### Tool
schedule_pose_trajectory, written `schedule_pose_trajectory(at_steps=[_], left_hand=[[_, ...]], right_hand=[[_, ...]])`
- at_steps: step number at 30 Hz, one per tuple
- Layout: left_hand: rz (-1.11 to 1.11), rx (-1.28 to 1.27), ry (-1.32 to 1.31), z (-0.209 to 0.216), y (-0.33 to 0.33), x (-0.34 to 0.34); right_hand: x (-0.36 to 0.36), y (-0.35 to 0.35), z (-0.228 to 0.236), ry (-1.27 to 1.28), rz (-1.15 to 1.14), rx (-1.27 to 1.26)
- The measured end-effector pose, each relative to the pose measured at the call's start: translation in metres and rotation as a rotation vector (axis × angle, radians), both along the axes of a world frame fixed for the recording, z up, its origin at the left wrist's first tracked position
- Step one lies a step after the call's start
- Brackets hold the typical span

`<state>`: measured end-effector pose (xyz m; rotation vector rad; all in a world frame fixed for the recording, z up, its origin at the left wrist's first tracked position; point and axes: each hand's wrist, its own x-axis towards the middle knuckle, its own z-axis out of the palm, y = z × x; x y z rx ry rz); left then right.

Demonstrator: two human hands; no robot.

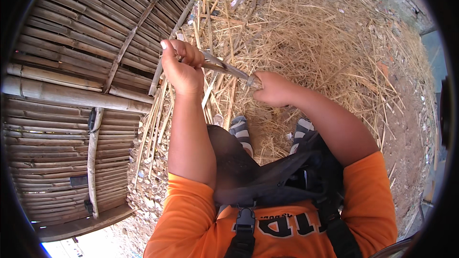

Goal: The person uses a machete to strip and shave a long bamboo stick while sitting on the ground surrounded by wood shavings.

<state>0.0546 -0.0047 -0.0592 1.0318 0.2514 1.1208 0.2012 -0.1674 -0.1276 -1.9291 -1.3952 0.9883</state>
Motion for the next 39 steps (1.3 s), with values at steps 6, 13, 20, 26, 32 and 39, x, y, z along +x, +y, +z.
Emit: schedule_pose_trajectory(at_steps=[6, 13, 20, 26, 32, 39], left_hand=[[-0.005, 0.009, 0.007, 0.000, 0.001, 0.000], [0.059, 0.019, 0.028, 0.004, -0.004, 0.007], [0.057, 0.066, 0.066, 0.002, -0.013, 0.008], [-0.066, 0.267, -0.083, 0.040, -0.030, -0.006], [0.079, 0.186, 0.080, 0.042, -0.043, 0.002], [0.056, 0.172, 0.054, 0.033, -0.022, -0.001]], right_hand=[[-0.001, -0.003, 0.013, 0.000, -0.028, 0.028], [0.009, -0.015, 0.042, 0.112, -0.272, 0.295], [0.007, -0.002, -0.015, -0.001, -0.034, -0.106], [0.025, -0.004, -0.017, -0.003, -0.116, -0.103], [0.042, -0.001, 0.014, 0.369, -0.372, 0.057], [0.024, -0.015, 0.063, 0.320, -0.434, 0.120]])
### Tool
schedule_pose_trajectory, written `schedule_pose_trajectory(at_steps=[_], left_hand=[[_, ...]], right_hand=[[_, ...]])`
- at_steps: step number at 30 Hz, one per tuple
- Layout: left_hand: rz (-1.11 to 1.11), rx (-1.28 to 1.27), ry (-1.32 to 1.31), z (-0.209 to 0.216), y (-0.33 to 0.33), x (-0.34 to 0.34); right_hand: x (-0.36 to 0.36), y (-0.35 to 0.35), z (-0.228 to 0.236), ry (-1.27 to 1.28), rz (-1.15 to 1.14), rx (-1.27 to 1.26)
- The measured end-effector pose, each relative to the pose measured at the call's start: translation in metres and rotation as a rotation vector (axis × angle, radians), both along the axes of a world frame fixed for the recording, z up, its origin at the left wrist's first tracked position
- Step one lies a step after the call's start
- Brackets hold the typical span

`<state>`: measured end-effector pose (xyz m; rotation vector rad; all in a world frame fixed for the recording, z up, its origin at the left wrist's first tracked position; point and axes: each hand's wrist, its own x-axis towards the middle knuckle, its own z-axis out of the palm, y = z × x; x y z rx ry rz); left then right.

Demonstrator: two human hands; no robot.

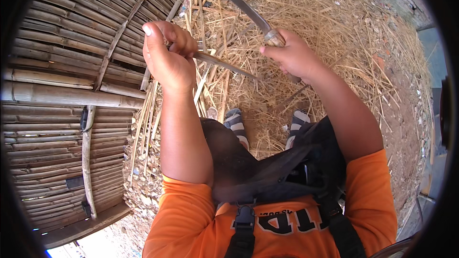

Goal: The person uses a machete to strip and shave a long bamboo stick while sitting on the ground surrounded by wood shavings.

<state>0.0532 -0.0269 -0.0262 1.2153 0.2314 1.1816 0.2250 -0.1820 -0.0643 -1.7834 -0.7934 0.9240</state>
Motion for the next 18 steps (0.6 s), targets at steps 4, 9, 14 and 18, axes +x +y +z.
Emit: schedule_pose_trajectory(at_steps=[4, 9, 14, 18], left_hand=[[0.040, 0.009, -0.018, 0.000, 0.001, 0.001], [0.179, -0.085, -0.013, -0.002, 0.004, -0.003], [0.113, -0.059, -0.040, -0.002, 0.010, -0.004], [0.062, -0.044, -0.066, -0.005, 0.014, -0.005]], right_hand=[[-0.020, -0.002, 0.001, -0.219, 0.089, 0.111], [-0.046, 0.006, -0.069, -0.390, 0.395, -0.123], [-0.024, 0.016, -0.112, -0.269, 0.388, -0.352], [-0.025, 0.019, -0.088, -0.265, 0.318, -0.106]])
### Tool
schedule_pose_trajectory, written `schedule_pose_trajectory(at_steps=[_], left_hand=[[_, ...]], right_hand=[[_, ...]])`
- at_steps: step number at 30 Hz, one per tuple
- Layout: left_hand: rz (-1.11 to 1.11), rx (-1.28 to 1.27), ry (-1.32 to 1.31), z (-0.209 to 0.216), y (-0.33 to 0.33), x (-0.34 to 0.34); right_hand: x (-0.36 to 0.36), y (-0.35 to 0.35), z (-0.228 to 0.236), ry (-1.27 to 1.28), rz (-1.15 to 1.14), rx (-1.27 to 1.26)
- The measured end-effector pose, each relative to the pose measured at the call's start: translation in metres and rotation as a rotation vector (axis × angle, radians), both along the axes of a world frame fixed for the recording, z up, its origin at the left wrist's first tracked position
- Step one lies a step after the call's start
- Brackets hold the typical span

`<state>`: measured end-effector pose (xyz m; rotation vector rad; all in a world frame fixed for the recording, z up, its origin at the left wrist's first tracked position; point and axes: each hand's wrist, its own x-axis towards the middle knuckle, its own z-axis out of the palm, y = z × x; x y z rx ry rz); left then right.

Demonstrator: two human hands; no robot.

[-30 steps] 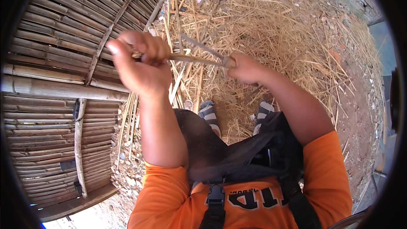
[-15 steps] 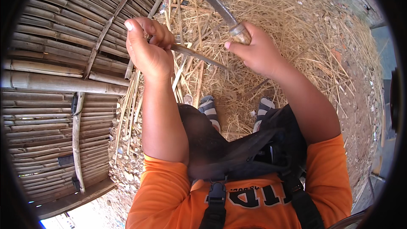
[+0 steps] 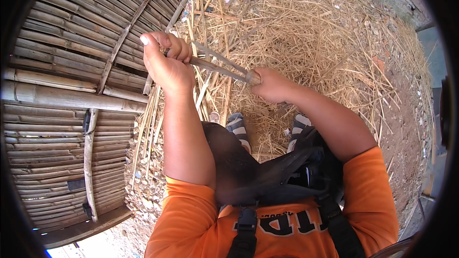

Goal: The person uses a machete to strip and shave a long bamboo stick while sitting on the ground surrounded by wood shavings.

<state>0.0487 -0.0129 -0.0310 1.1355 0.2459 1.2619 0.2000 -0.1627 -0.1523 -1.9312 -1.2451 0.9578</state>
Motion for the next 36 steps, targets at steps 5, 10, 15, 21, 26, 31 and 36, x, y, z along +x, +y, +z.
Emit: schedule_pose_trajectory(at_steps=[5, 10, 15, 21, 26, 31, 36], left_hand=[[0.055, -0.059, -0.004, -0.002, 0.005, -0.007], [0.212, -0.082, 0.035, -0.004, 0.004, -0.002], [0.181, -0.113, 0.132, -0.011, 0.006, 0.013], [0.086, -0.034, 0.096, -0.007, -0.010, 0.014], [-0.050, 0.087, -0.001, 0.023, -0.031, -0.008], [0.012, 0.093, 0.048, -0.017, -0.003, 0.012], [-0.028, -0.033, -0.002, -0.030, 0.007, 0.011]], right_hand=[[-0.011, -0.005, 0.064, 0.415, -0.129, 0.295], [-0.015, -0.010, 0.027, 0.152, 0.050, 0.053], [-0.025, -0.004, -0.002, 0.077, 0.096, -0.196], [-0.013, -0.002, 0.002, 0.092, 0.026, -0.045], [0.005, -0.006, 0.044, 0.094, -0.116, 0.249], [0.005, -0.016, 0.062, 0.362, -0.170, 0.213], [-0.010, -0.005, 0.015, 0.093, 0.021, 0.003]])
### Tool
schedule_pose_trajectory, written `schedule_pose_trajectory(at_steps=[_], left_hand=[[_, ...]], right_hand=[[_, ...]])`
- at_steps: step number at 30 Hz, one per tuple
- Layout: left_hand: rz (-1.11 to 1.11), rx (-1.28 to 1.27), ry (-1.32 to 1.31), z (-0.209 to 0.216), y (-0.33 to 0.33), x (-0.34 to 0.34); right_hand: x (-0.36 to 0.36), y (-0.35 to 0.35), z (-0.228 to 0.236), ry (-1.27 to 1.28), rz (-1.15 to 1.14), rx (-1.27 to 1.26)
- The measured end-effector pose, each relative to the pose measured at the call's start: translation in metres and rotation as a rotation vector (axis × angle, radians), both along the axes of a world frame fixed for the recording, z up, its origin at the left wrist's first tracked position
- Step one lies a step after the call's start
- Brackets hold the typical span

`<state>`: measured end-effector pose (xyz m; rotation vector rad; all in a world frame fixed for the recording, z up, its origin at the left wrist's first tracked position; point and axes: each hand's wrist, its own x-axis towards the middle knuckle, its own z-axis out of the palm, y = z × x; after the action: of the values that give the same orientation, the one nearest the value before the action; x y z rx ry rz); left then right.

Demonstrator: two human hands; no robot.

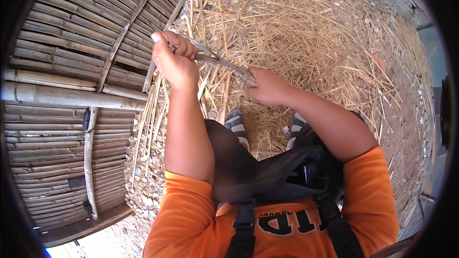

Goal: The person uses a machete to strip and shave a long bamboo stick while sitting on the ground surrounded by wood shavings.

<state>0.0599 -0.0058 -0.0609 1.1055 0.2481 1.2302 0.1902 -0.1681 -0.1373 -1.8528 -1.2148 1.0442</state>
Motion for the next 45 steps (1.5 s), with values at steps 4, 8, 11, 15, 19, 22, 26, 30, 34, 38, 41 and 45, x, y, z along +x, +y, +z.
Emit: schedule_pose_trajectory(at_steps=[4, 8, 11, 15, 19, 22, 26, 30, 34, 38, 41, 45], left_hand=[[0.063, -0.031, 0.030, 0.005, 0.002, 0.000], [-0.011, 0.088, 0.013, 0.026, -0.016, -0.007], [-0.025, 0.053, 0.102, 0.030, -0.017, -0.006], [0.062, 0.058, 0.035, 0.027, -0.011, -0.001], [0.161, -0.029, 0.104, 0.025, -0.006, -0.007], [0.125, -0.012, 0.090, 0.021, -0.001, -0.008], [0.064, 0.044, 0.054, 0.019, 0.000, -0.004], [0.079, 0.055, 0.061, 0.018, 0.001, -0.006], [0.138, 0.037, 0.088, 0.018, 0.001, -0.007], [0.217, -0.082, 0.096, 0.023, 0.003, -0.011], [0.170, -0.055, 0.085, 0.021, 0.007, -0.013], [0.119, 0.019, 0.065, 0.016, 0.005, -0.009]], right_hand=[[0.001, 0.003, 0.007, -0.085, 0.014, -0.055], [-0.001, -0.002, 0.018, -0.084, -0.029, 0.154], [-0.007, -0.008, 0.037, -0.059, -0.083, 0.229], [-0.006, -0.001, 0.017, 0.015, -0.027, 0.102], [0.005, 0.004, -0.055, -0.195, 0.092, -0.138], [0.009, 0.008, -0.074, -0.215, 0.089, -0.233], [-0.002, 0.014, -0.034, -0.059, 0.013, 0.003], [-0.009, 0.010, 0.030, 0.083, -0.008, 0.143], [-0.011, 0.007, 0.005, 0.152, 0.040, 0.067], [-0.009, 0.004, -0.043, -0.103, 0.051, -0.044], [-0.008, 0.007, -0.031, -0.160, 0.062, -0.044], [-0.012, 0.012, 0.005, -0.003, -0.051, 0.089]])
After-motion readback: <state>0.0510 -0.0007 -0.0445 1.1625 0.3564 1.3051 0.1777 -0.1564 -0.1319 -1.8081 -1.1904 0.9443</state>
